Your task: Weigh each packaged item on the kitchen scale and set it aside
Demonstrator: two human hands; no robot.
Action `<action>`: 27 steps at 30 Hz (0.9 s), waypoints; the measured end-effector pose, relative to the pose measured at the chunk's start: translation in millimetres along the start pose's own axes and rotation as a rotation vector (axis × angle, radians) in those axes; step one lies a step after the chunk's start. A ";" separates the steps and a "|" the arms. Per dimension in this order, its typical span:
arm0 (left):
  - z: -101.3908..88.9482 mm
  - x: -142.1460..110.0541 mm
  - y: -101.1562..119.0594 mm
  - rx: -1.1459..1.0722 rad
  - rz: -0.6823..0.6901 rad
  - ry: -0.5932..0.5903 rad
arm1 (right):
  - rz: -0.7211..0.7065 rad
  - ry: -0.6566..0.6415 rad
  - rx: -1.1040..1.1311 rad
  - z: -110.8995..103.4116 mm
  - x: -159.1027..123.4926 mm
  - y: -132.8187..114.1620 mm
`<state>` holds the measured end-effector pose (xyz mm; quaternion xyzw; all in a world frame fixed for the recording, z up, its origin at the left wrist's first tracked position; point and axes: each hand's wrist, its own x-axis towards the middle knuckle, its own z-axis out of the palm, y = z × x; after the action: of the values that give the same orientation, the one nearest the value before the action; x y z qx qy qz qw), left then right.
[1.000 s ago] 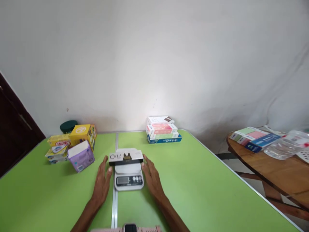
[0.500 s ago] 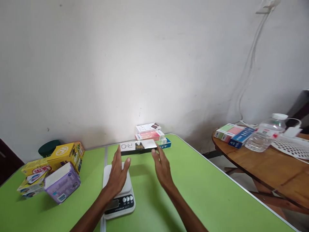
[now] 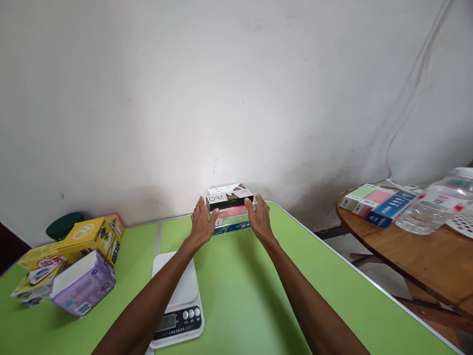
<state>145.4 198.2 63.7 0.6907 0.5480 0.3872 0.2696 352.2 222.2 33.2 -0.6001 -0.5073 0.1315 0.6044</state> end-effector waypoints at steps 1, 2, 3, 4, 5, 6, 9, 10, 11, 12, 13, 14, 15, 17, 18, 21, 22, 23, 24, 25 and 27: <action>-5.4 -6.7 -2.1 -0.014 -0.008 0.008 | 0.024 0.003 -0.007 -5.1 -9.4 -1.3; -11.8 -16.8 -4.5 -0.030 -0.017 0.010 | 0.036 0.013 -0.022 -10.6 -21.4 -3.6; -18.8 -30.6 -7.5 -0.044 -0.020 0.004 | 0.032 0.022 -0.042 -15.8 -36.0 -6.8; -26.2 -48.0 -11.1 -0.057 -0.012 -0.006 | 0.013 0.027 -0.069 -20.5 -53.1 -11.0; -33.6 -68.8 -15.3 -0.065 0.006 -0.020 | -0.020 0.021 -0.101 -24.4 -72.0 -16.0; -40.9 -91.9 -19.8 -0.068 0.028 -0.033 | -0.065 -0.013 -0.126 -27.4 -91.8 -22.0; -61.9 -165.2 -33.1 -0.071 0.071 -0.036 | -0.186 -0.184 -0.134 -28.7 -149.6 -47.9; -69.1 -188.0 -37.5 -0.072 0.069 -0.022 | -0.223 -0.241 -0.117 -26.1 -167.0 -59.5; -76.9 -208.8 -42.1 -0.074 0.058 0.003 | -0.261 -0.290 -0.093 -21.9 -183.4 -72.3; -85.6 -227.5 -47.1 -0.071 0.041 0.043 | -0.298 -0.335 -0.060 -16.1 -199.1 -86.2; -95.4 -243.7 -52.7 -0.060 0.016 0.102 | -0.327 -0.383 -0.020 -8.6 -214.0 -100.6; -106.2 -257.4 -59.0 -0.038 -0.014 0.181 | -0.342 -0.447 0.026 0.6 -228.4 -115.0; -118.2 -268.4 -66.2 -0.004 -0.045 0.278 | -0.340 -0.526 0.073 11.7 -242.2 -128.7; -144.4 -282.9 -83.2 0.082 -0.102 0.502 | -0.280 -0.716 0.162 39.9 -267.2 -152.9; -157.7 -286.9 -92.9 0.119 -0.131 0.612 | -0.229 -0.807 0.202 57.0 -278.1 -162.7; -191.0 -289.6 -124.7 0.143 -0.224 0.794 | -0.043 -0.944 0.292 117.8 -303.8 -183.7; -198.0 -288.6 -135.5 0.122 -0.255 0.799 | 0.020 -0.940 0.309 139.1 -310.3 -188.4; -202.5 -287.2 -145.9 0.093 -0.282 0.783 | 0.072 -0.923 0.323 159.3 -316.2 -192.2; -204.7 -285.4 -155.7 0.062 -0.303 0.754 | 0.104 -0.902 0.343 177.7 -321.7 -195.1; -204.9 -283.4 -164.7 0.035 -0.316 0.725 | 0.112 -0.882 0.365 193.3 -327.1 -197.1; -201.9 -279.5 -179.1 0.005 -0.315 0.684 | 0.072 -0.866 0.407 214.3 -338.7 -198.6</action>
<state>-148.2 -36.7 -34.0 0.4293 0.7069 0.5479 0.1255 -55.0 40.4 -0.8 -0.3771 -0.6552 0.4868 0.4377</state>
